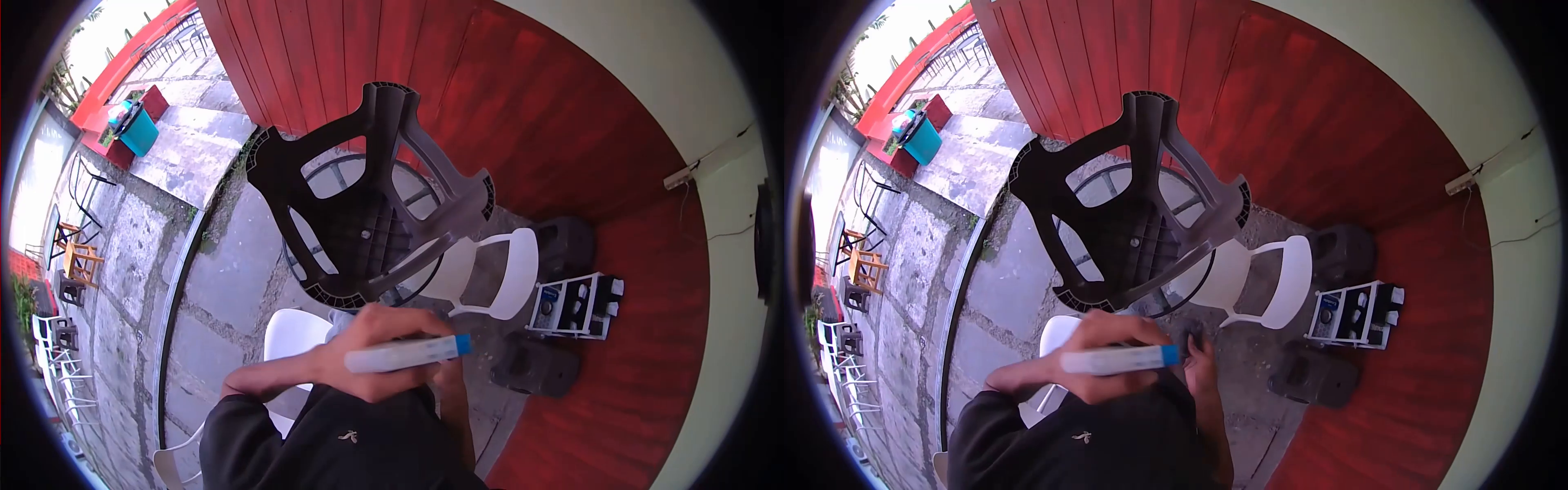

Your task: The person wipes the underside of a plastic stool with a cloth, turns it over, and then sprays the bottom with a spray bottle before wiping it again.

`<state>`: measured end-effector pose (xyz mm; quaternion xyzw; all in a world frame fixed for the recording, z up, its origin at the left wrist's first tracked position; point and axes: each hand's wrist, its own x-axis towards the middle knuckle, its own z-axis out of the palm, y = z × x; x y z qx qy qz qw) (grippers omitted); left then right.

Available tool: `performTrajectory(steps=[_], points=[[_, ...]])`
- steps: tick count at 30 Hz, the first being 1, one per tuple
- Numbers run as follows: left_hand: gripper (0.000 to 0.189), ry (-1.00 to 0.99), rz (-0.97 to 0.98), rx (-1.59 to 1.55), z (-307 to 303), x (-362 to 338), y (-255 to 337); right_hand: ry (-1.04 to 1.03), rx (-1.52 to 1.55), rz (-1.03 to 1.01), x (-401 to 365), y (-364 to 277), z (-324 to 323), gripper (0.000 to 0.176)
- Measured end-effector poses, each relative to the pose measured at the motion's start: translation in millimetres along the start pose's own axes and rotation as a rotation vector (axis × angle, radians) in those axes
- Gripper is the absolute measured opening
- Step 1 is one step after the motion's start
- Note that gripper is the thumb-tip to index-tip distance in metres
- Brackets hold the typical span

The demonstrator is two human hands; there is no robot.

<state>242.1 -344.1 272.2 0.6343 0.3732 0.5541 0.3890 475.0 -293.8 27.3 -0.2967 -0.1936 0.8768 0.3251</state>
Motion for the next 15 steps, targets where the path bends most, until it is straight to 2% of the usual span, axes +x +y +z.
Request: performTrajectory(steps=[2, 3, 4, 5, 7, 9, 12, 13, 14, 15], points=[[0.021, 0.088, 0.061, 0.149, -54.6, 13.2, 39.3, 0.178, -0.342, -0.095, 1.2, -15.0, 20.7, 0.036], [0.022, 0.101, 0.134, 0.287, -83.4, 19.2, 43.0, 0.218, -0.362, -0.122, 2.3, -14.2, 14.8, 0.037], [0.027, 0.071, 0.107, 0.388, -117.9, 27.9, 44.0, 0.257, -0.382, -0.154, 6.7, -11.8, 3.6, 0.038], [0.033, -0.035, 0.143, 0.501, -152.5, 45.3, 42.6, 0.298, -0.403, -0.19, 9.9, -9.3, -6.1, 0.039], [0.035, 0.07, -0.163, 0.285, -186.9, 81.5, 36.9, 0.401, -0.394, -0.226, 9.9, -4.8, -18.0, 0.038], [0.033, 0.101, -0.062, 0.348, -223.0, 109.3, -23.0, 0.489, -0.373, -0.256, 12.1, 4.5, -26.1, 0.038], [0.031, 0.176, -0.158, 0.206, -234.5, 125.0, -138.3, 0.594, -0.339, -0.313, 14.9, 15.5, -29.2, 0.037], [0.032, 0.078, -0.095, 0.288, -230.3, 127.6, -169.0, 0.616, -0.347, -0.327, 16.4, 18.3, -25.6, 0.037], [0.033, -0.076, -0.213, 0.374, -230.6, 127.9, -204.0, 0.643, -0.353, -0.336, 15.1, 23.0, -21.9, 0.037], [0.034, -0.119, -0.232, 0.349, -220.6, 123.8, -229.6, 0.661, -0.372, -0.353, 14.6, 27.2, -17.2, 0.036]])
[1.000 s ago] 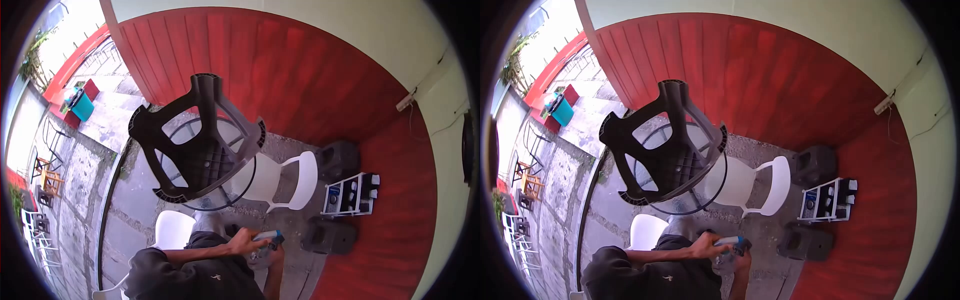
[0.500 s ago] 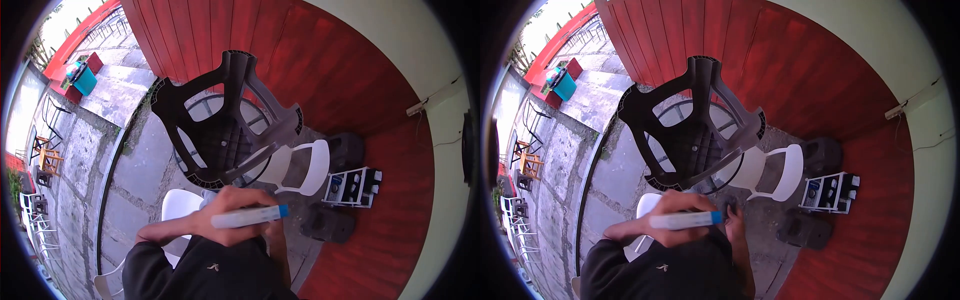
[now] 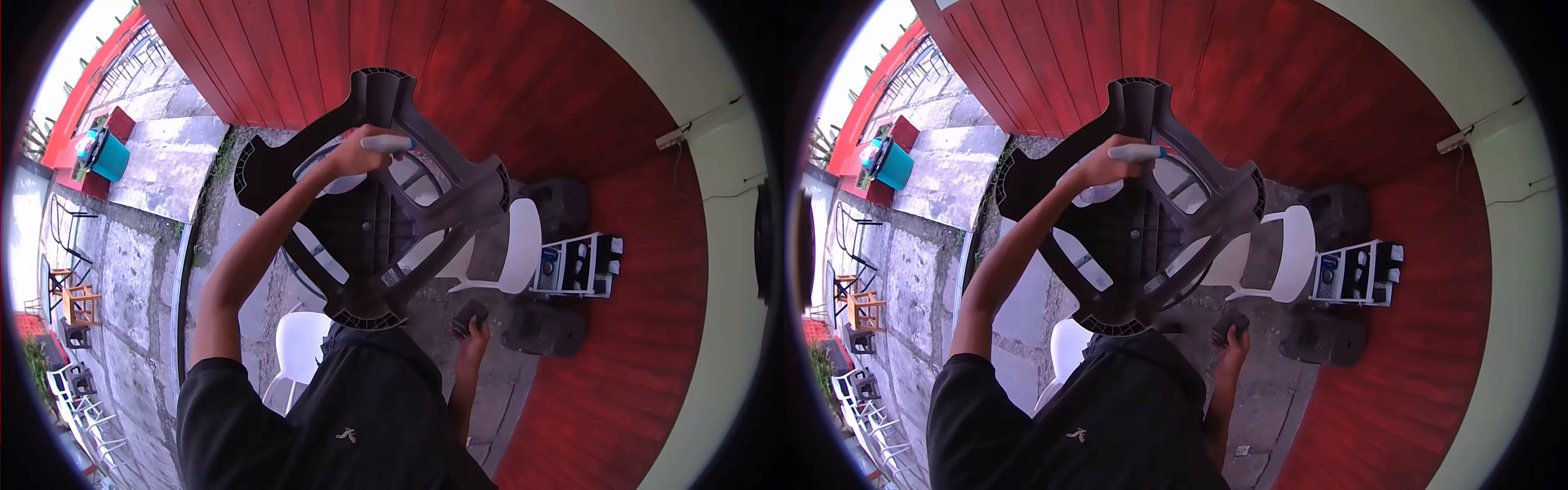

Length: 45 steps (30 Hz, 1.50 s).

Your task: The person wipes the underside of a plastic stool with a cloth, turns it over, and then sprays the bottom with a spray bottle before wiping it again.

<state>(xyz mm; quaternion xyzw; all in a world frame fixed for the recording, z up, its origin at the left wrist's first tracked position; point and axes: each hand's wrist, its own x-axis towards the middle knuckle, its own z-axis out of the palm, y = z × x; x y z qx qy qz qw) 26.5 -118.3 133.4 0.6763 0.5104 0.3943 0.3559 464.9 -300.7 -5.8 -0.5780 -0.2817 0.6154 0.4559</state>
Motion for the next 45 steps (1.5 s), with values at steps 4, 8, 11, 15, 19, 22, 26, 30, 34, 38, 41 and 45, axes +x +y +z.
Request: performTrajectory(steps=[4, 8, 11, 15, 19, 22, 26, 30, 34, 38, 41, 45], points=[[0.035, -0.176, -0.193, 0.312, 69.4, 16.7, -178.5, 0.033, -0.037, -0.065, -4.3, 16.6, 11.4, 0.034], [0.039, -0.049, -0.406, 0.697, 88.4, -2.7, -174.5, 0.096, -0.058, -0.051, -20.0, 38.7, 7.8, 0.037], [0.043, -0.288, -0.445, 0.779, 80.8, -7.8, -160.2, 0.155, -0.038, -0.039, -32.9, 62.3, -5.3, 0.039], [0.032, -0.213, -0.387, 0.723, 80.6, -13.7, -169.8, 0.244, -0.069, 0.016, -47.8, 73.8, -14.3, 0.04], [0.031, -0.011, -0.305, 0.671, 83.9, -10.0, -185.5, 0.262, -0.081, 0.003, -48.2, 69.6, -16.2, 0.04], [0.034, 0.034, -0.324, 0.695, 79.3, -5.2, -164.2, 0.238, -0.123, -0.027, -43.0, 54.6, -8.1, 0.039], [0.033, 0.03, -0.417, 0.675, 78.0, -3.7, -158.8, 0.179, -0.149, -0.063, -33.6, 52.5, -9.4, 0.038], [0.027, -0.06, -0.354, 0.645, 80.4, -2.2, -172.1, 0.174, -0.186, -0.07, -32.9, 49.4, -1.4, 0.037], [0.019, -0.153, -0.293, 0.743, 98.2, -4.4, -167.6, 0.138, -0.2, -0.068, -30.6, 54.1, -4.5, 0.036], [0.016, -0.275, -0.391, 0.66, 108.4, -9.8, -178.2, 0.118, -0.215, -0.076, -26.4, 57.0, -10.7, 0.035], [0.021, -0.454, -0.443, 0.586, 97.4, -12.6, -125.8, 0.093, -0.215, -0.107, -19.1, 59.4, -15.0, 0.032], [0.027, -0.595, -0.444, 0.748, 111.0, -27.2, -130.9, 0.085, -0.231, -0.112, -15.4, 58.6, -12.0, 0.031]])
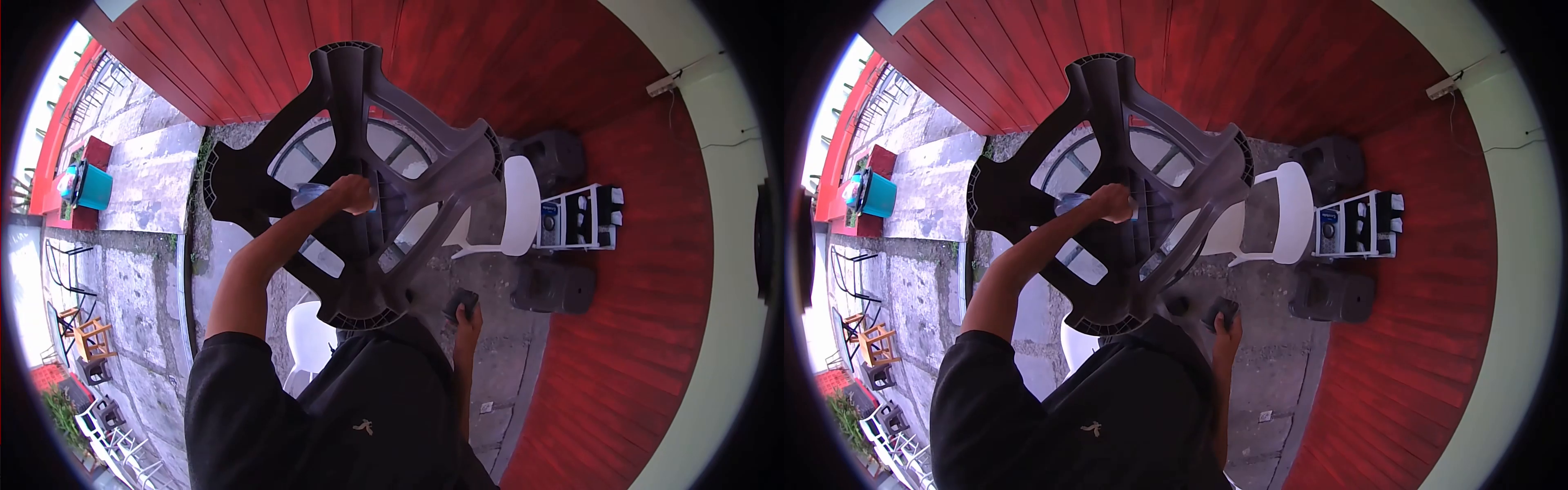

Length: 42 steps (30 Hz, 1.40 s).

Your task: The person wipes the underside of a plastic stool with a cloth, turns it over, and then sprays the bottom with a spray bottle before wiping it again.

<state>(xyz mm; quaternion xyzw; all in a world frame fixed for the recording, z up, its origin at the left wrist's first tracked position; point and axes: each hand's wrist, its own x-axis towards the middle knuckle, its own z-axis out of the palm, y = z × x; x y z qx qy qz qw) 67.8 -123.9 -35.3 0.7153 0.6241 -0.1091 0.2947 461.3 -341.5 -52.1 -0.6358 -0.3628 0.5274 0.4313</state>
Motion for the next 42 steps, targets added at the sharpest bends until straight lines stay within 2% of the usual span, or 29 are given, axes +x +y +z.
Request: performTrajectory(steps=[2, 5, 8, 11, 14, 17, 20, 23, 29, 32, 35, 38, 42], points=[[0.03, 0.069, 0.048, 0.075, 14.5, -1.1, -4.0, -0.015, -0.05, -0.028, 3.1, 3.0, 0.0, 0.032], [0.033, -0.008, 0.046, 0.134, 14.3, 0.3, -12.5, -0.029, -0.046, -0.037, 5.6, 7.8, 1.1, 0.031], [0.032, -0.003, 0.041, 0.164, 10.2, -9.1, -15.2, -0.053, -0.045, 0.028, 7.8, 3.1, 1.5, 0.037], [0.03, -0.025, 0.038, 0.311, 8.7, -14.6, -20.8, -0.052, -0.058, 0.007, 11.1, -0.6, 2.5, 0.031], [0.028, 0.052, -0.03, 0.299, 21.0, 4.0, -33.2, -0.047, -0.115, -0.054, 18.3, 14.5, -3.7, 0.031], [0.032, 0.146, -0.064, 0.235, 16.3, 13.1, -39.6, -0.048, -0.106, -0.061, 21.1, 21.5, -6.5, 0.03], [0.037, 0.378, -0.188, -0.039, -13.5, -3.5, -25.7, -0.041, -0.099, -0.06, 22.5, 20.3, -7.5, 0.029], [0.04, 0.482, -0.35, -0.231, -20.5, 8.5, -33.1, -0.072, -0.038, -0.043, 23.5, 9.1, -7.3, 0.027], [0.039, 0.682, -0.486, -0.346, -18.1, 8.6, -44.2, -0.073, -0.004, -0.049, 30.3, 8.8, -8.8, 0.025], [0.039, 0.692, -0.569, -0.37, -17.1, 6.0, -48.5, -0.08, -0.029, -0.077, 35.0, 12.6, -10.6, 0.025], [0.039, 0.555, -0.504, -0.46, -21.7, -0.9, -51.7, -0.094, -0.023, -0.074, 41.4, 14.8, -14.3, 0.025], [0.041, 0.694, -0.487, -0.458, -13.5, 1.1, -42.2, -0.131, 0.009, 0.028, 43.2, 1.5, -14.4, 0.031], [0.039, 0.831, -0.417, -0.398, -0.1, 11.0, -39.8, -0.153, 0.001, 0.043, 44.9, -9.8, -12.9, 0.031]])
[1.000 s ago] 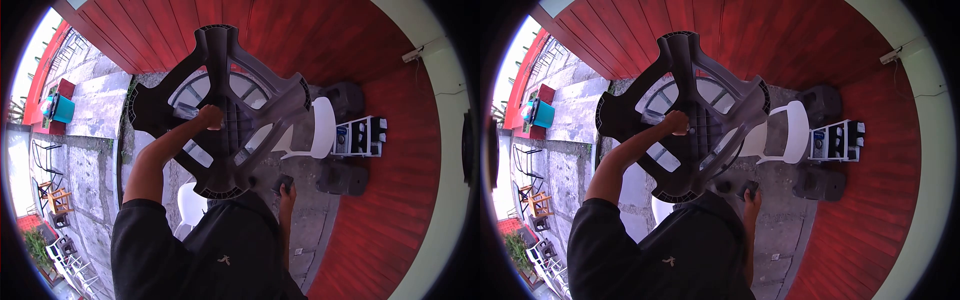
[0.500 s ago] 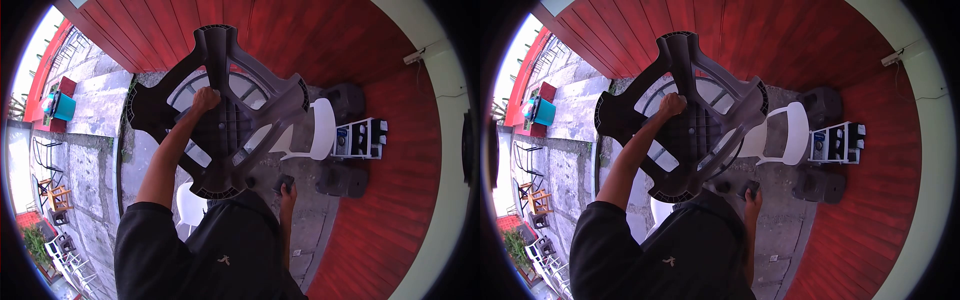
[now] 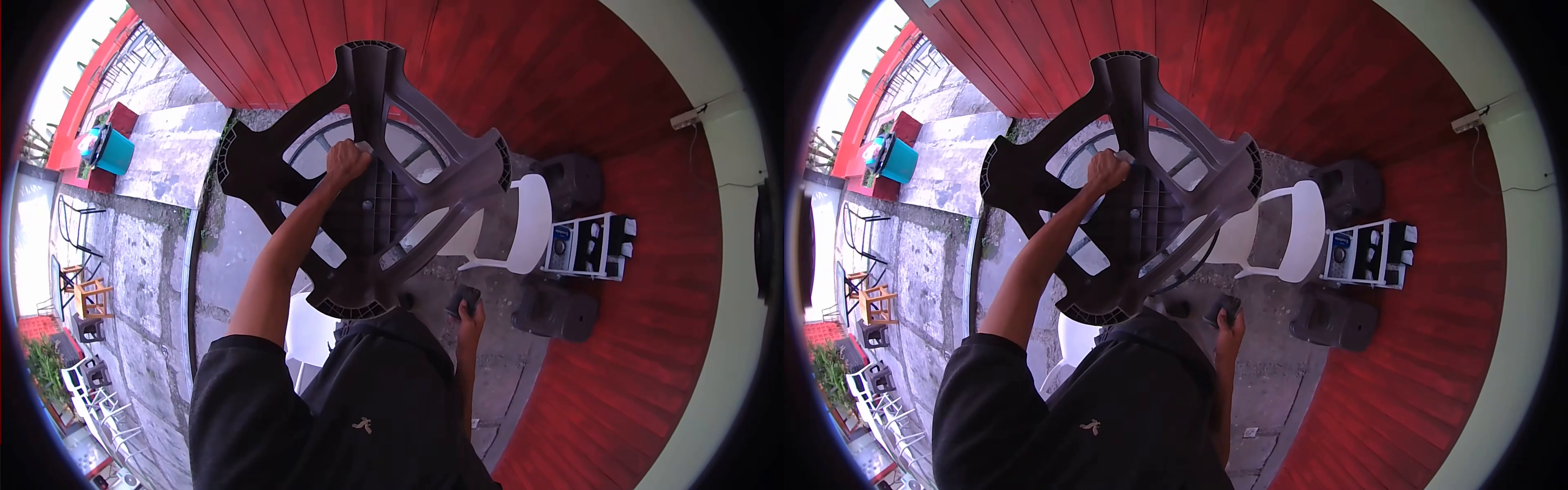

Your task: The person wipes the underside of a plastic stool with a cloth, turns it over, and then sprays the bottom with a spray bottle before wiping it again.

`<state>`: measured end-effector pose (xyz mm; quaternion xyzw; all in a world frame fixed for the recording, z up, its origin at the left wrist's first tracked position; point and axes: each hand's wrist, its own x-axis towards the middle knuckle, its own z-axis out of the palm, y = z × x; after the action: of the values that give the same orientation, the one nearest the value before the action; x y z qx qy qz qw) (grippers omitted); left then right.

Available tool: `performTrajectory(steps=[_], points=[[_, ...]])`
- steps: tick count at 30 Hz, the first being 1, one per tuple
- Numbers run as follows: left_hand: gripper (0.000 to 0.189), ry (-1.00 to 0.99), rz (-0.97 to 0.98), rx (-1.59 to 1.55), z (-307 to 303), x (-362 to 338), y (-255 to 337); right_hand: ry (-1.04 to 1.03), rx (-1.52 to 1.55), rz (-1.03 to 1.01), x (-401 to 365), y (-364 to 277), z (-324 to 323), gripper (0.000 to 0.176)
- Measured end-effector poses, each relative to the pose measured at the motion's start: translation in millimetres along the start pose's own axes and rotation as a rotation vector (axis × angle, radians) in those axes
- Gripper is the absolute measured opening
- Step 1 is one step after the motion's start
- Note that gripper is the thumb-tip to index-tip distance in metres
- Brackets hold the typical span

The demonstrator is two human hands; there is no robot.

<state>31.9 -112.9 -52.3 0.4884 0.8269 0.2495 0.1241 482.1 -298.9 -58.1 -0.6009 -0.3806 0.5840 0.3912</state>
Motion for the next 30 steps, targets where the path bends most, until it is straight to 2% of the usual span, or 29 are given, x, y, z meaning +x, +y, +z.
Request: performTrajectory(steps=[2, 5, 8, 11, 14, 17, 20, 21, 23, 25, 26, 28, 30], points=[[0.035, 0.022, -0.003, -0.024, 1.2, 0.8, -1.3, -0.021, -0.017, -0.02, 5.4, 6.0, -3.5, 0.03], [0.03, 0.237, 0.158, 0.009, 2.2, -10.0, -1.5, -0.03, -0.074, -0.101, 12.8, 17.7, -8.5, 0.026], [0.029, 0.303, 0.181, -0.01, -1.8, -7.6, -2.7, -0.047, -0.01, 0.025, 10.3, 5.9, -10.3, 0.031], [0.031, 0.1, 0.063, -0.077, -17.0, 7.3, -11.0, -0.089, -0.019, 0.017, 19.2, 19.8, -19.4, 0.032], [0.032, 0.37, 0.185, 0.048, -17.2, 3.2, -20.5, -0.135, -0.144, -0.12, 32.5, 49.6, -28.7, 0.028], [0.033, 0.227, -0.033, -0.055, -57.4, -10.4, 13.8, -0.155, -0.194, -0.112, 35.3, 54.9, -31.8, 0.03], [0.035, 0.152, 0.071, -0.35, -122.0, -47.8, 60.2, -0.197, -0.224, -0.061, 34.1, 44.4, -32.3, 0.031], [0.036, 0.147, -0.011, -0.492, -145.9, -66.4, 75.9, -0.22, -0.206, -0.031, 33.6, 39.9, -32.9, 0.033], [0.035, 0.263, 0.066, -0.652, -177.2, -97.2, 81.8, -0.26, -0.171, 0.026, 36.1, 29.9, -34.9, 0.037], [0.042, 0.436, 0.018, -0.755, -217.2, -142.7, 107.8, -0.27, -0.169, 0.05, 35.7, 18.9, -36.3, 0.036], [0.039, 0.524, -0.029, -0.81, -233.9, -164.5, 113.6, -0.274, -0.168, 0.061, 35.8, 13.0, -35.5, 0.035], [0.041, 0.761, -0.042, -0.711, -258.6, -200.9, 110.9, -0.239, -0.169, 0.11, 30.8, -4.2, -30.0, 0.033], [0.042, 0.949, -0.049, -0.75, -274.8, -229.2, 91.0, -0.225, -0.15, 0.106, 33.0, -6.3, -26.3, 0.031]])
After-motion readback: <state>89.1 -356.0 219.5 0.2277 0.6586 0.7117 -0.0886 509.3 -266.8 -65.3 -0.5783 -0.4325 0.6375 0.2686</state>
